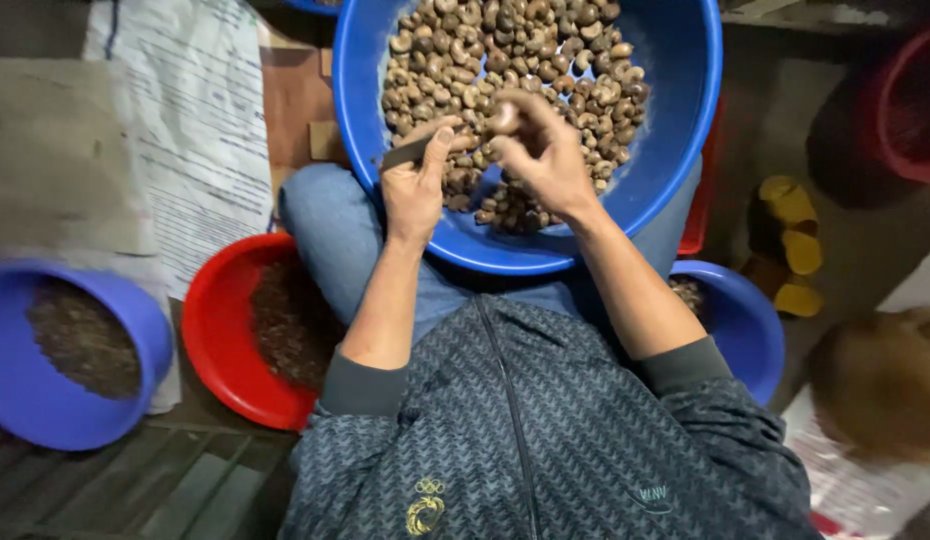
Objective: Processing nuts by scraping them with a small handheld blade and sorting them into different containers
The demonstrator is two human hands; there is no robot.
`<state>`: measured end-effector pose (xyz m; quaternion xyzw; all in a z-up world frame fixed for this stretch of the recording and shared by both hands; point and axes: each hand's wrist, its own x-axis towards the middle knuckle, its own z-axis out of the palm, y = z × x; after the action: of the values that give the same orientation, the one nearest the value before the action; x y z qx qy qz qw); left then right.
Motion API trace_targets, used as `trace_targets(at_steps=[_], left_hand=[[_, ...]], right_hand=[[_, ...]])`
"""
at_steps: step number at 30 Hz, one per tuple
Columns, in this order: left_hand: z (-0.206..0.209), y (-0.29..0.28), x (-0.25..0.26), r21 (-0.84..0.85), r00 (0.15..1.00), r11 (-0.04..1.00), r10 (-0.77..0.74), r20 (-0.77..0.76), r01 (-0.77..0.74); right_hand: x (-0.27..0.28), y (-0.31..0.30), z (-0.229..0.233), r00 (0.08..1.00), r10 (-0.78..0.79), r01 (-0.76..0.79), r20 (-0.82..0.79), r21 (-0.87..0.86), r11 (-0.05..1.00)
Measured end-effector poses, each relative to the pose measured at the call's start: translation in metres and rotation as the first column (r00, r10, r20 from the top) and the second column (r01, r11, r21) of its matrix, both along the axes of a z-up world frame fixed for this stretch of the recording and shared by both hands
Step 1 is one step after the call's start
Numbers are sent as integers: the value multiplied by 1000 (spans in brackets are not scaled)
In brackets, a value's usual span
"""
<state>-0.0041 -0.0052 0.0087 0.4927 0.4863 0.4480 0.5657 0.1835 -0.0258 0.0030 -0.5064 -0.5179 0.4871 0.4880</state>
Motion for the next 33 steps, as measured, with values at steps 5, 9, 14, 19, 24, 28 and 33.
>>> trace_targets(at_steps=[5,9,14,19,24,28,33], left_hand=[[-8,0,2,-40,995,999,11,104,-7],[-5,1,3,-23,1000,1000,9,4,-9],[-7,1,4,-20,1000,1000,-3,1,3],[-5,-1,3,-24,1000,1000,-3,9,3],[-2,-1,4,-94,1000,996,3,0,-3],[-9,-1,3,-23,999,999,27,46,-26],[-8,-3,-1,173,993,985,5,117,-25]], right_hand=[[43,-37,38,959,-259,245,115,125,962],[112,-105,15,725,-680,655,111,197,730],[173,-215,-85,634,-751,768,185,-38,640],[202,-359,-232,607,-701,788,376,-404,465],[242,-495,-356,544,-321,829,775,-438,347],[218,-420,-270,483,-429,873,763,-379,308],[205,-257,-126,532,-747,811,399,14,585]])
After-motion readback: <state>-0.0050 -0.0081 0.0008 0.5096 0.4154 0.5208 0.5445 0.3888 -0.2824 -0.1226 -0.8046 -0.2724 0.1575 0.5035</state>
